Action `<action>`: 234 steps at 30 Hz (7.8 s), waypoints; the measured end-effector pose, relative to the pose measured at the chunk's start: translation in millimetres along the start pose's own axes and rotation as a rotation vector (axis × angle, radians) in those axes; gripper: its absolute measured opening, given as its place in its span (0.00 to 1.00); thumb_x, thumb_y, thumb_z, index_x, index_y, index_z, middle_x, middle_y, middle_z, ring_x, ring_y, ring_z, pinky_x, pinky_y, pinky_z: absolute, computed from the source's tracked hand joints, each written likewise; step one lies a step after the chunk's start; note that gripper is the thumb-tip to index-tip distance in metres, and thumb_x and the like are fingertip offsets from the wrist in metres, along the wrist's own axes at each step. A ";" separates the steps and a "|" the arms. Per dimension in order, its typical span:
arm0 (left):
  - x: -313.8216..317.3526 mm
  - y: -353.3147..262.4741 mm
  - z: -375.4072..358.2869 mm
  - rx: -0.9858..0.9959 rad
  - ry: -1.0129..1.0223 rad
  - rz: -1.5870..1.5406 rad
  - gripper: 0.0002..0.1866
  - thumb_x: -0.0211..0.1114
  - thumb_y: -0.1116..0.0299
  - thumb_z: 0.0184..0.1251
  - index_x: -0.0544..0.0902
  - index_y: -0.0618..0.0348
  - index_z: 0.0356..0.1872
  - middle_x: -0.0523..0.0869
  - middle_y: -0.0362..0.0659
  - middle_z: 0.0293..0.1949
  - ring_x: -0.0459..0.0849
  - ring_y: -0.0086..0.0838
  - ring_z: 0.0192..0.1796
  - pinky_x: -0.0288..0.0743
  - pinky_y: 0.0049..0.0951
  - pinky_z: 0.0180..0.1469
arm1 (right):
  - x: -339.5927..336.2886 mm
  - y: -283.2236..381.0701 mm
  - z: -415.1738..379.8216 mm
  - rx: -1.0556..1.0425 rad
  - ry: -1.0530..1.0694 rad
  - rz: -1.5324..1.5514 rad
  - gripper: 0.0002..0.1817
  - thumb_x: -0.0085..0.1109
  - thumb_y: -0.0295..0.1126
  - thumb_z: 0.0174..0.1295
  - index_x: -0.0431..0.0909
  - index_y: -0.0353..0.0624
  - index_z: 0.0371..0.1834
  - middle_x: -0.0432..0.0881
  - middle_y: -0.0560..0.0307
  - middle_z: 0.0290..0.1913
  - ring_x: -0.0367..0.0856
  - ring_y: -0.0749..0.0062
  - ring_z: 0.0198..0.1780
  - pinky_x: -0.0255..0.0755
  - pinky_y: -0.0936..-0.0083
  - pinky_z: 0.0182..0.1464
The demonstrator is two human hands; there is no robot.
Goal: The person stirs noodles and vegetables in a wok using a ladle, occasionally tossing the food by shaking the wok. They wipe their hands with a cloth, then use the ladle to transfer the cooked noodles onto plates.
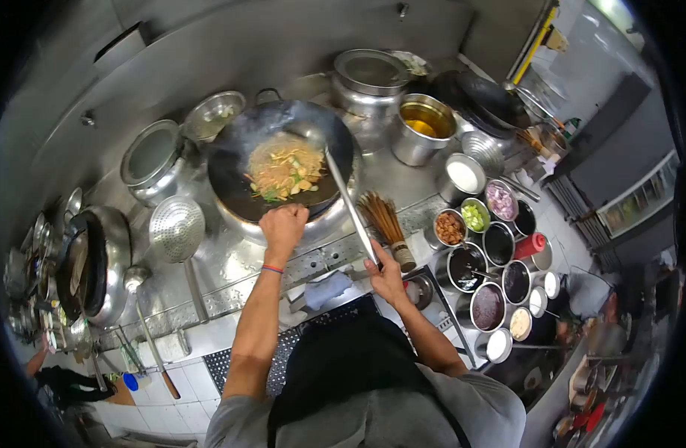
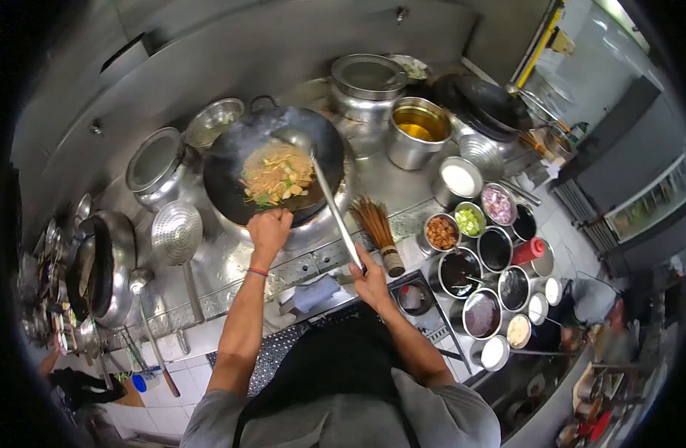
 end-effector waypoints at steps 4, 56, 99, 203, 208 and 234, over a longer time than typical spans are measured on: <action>-2.6 -7.4 0.8 -0.030 0.034 -0.002 0.19 0.61 0.58 0.62 0.83 0.60 0.17 0.84 0.53 0.22 0.83 0.51 0.25 0.77 0.49 0.31 | -43.1 23.2 27.2 0.021 -0.241 -0.109 0.32 0.56 0.26 0.66 0.59 0.34 0.73 0.76 0.36 0.62 0.77 0.55 0.61 0.69 0.69 0.61; -0.7 -5.8 0.7 -0.046 0.051 -0.030 0.17 0.62 0.56 0.62 0.84 0.54 0.17 0.83 0.50 0.19 0.84 0.48 0.24 0.78 0.47 0.29 | 10.0 78.6 56.4 0.312 0.202 0.690 0.27 0.51 0.28 0.70 0.62 0.43 0.73 0.73 0.63 0.27 0.67 0.81 0.17 0.64 0.80 0.14; 0.4 -5.8 0.2 -0.023 -0.010 -0.093 0.17 0.62 0.57 0.59 0.83 0.55 0.15 0.83 0.50 0.19 0.84 0.48 0.23 0.77 0.47 0.27 | 66.2 42.6 130.7 0.033 0.068 -0.101 0.34 0.57 0.26 0.64 0.59 0.31 0.74 0.74 0.61 0.19 0.72 0.77 0.17 0.67 0.75 0.20; 8.0 -50.8 4.1 -0.131 0.042 0.089 0.19 0.60 0.56 0.65 0.84 0.58 0.19 0.84 0.55 0.23 0.84 0.53 0.28 0.78 0.51 0.34 | 33.8 -287.1 -45.7 0.562 0.245 -0.422 0.20 0.65 0.44 0.56 0.84 0.46 0.48 0.87 0.42 0.43 0.87 0.54 0.42 0.81 0.61 0.45; 6.4 -46.7 4.9 -0.129 0.129 0.126 0.20 0.61 0.56 0.65 0.84 0.59 0.19 0.84 0.55 0.23 0.84 0.54 0.28 0.78 0.50 0.34 | 57.5 -298.0 -12.8 0.860 0.236 0.077 0.28 0.64 0.50 0.55 0.80 0.49 0.57 0.86 0.44 0.49 0.85 0.56 0.49 0.80 0.63 0.50; 7.1 -47.7 2.7 -0.159 0.139 0.115 0.19 0.62 0.55 0.64 0.84 0.57 0.20 0.85 0.53 0.23 0.85 0.52 0.27 0.78 0.49 0.33 | 64.9 -345.9 -18.4 0.313 0.609 -0.384 0.30 0.63 0.53 0.55 0.79 0.48 0.58 0.85 0.44 0.51 0.84 0.53 0.53 0.78 0.62 0.54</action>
Point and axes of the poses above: each hand's wrist, its own z-axis towards the middle knuckle, its own x-axis out of the palm, y = z × x, the point moved 1 cm from there along z, towards the middle knuckle
